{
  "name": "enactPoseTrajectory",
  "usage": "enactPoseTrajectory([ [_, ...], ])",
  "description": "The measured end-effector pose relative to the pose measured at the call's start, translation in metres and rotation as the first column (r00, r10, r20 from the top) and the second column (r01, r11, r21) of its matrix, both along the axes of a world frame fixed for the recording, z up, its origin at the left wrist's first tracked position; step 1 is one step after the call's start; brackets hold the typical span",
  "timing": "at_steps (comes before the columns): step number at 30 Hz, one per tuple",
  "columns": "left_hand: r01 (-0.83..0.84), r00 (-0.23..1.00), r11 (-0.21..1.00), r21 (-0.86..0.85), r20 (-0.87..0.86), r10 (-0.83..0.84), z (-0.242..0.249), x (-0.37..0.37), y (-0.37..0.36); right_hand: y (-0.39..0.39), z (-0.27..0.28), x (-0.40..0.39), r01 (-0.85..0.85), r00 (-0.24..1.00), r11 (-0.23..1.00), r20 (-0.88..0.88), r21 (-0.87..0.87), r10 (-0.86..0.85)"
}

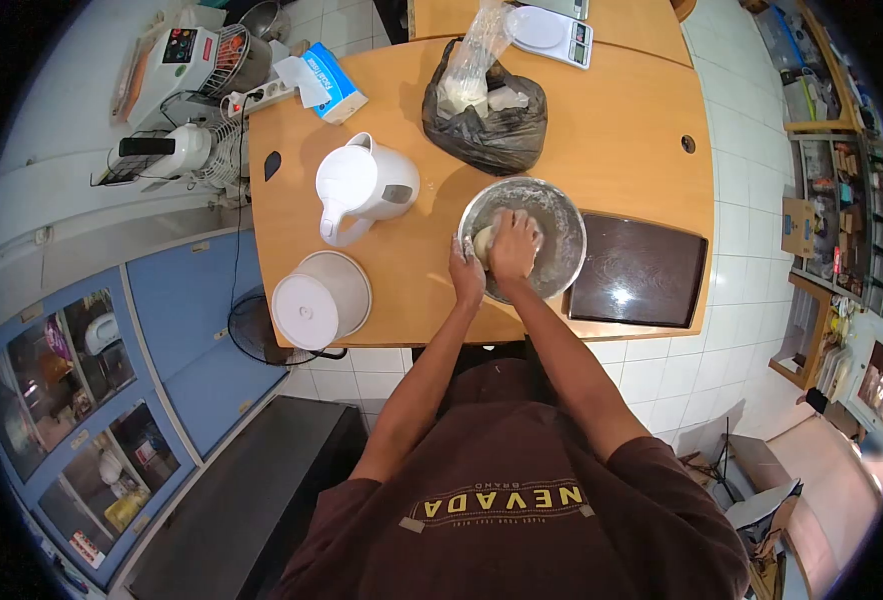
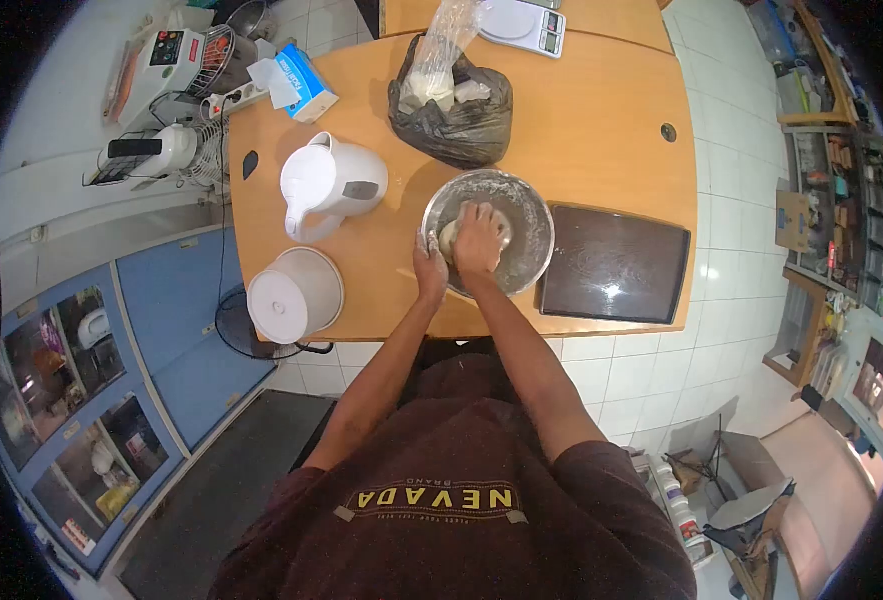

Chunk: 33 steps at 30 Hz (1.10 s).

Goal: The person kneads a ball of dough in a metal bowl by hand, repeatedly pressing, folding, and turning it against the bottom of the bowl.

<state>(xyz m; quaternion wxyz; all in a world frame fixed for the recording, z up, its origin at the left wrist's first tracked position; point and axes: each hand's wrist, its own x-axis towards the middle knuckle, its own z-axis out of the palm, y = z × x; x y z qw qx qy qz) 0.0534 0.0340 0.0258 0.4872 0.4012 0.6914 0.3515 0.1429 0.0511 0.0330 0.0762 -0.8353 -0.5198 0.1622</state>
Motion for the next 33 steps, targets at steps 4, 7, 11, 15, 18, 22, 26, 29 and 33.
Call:
enactPoseTrajectory([
  [4,0.051,0.998,0.999,0.001,0.030,-0.051,0.002,-0.005,0.006,-0.004,-0.028,-0.009,-0.025,1.000,1.000,-0.007,0.009,0.025],
  [7,0.062,0.994,0.997,0.043,0.083,-0.066,-0.007,-0.008,0.001,-0.001,-0.022,0.001,-0.029,0.999,0.999,-0.045,-0.016,0.028],
  [11,0.029,0.996,0.999,0.030,0.082,-0.031,0.011,-0.001,0.005,0.012,-0.011,0.018,-0.041,0.996,0.995,-0.079,-0.086,0.034],
  [15,0.052,0.997,0.998,0.031,0.060,-0.054,-0.011,-0.004,0.002,0.015,-0.029,0.030,-0.029,0.994,0.996,-0.104,-0.084,0.020],
  [18,0.095,0.995,0.993,0.064,0.006,-0.096,-0.027,-0.012,-0.007,0.016,-0.042,0.033,0.001,0.992,0.991,-0.126,0.134,0.016],
  [22,-0.042,0.996,0.998,0.048,0.080,0.038,-0.029,-0.003,-0.011,0.019,-0.029,0.040,-0.158,0.975,0.963,-0.120,0.218,0.187],
  [26,-0.135,0.986,0.990,0.034,0.108,0.131,-0.030,0.009,-0.008,-0.003,0.010,0.045,-0.289,0.910,0.918,-0.219,0.272,0.352],
  [29,-0.113,0.977,0.992,-0.061,0.173,0.121,0.002,0.012,-0.001,-0.015,0.015,0.048,-0.267,0.881,0.924,-0.319,0.275,0.349],
  [33,-0.095,0.987,0.995,-0.028,0.131,0.098,-0.026,0.010,-0.007,-0.025,0.015,0.052,-0.160,0.871,0.944,-0.408,0.290,0.273],
])
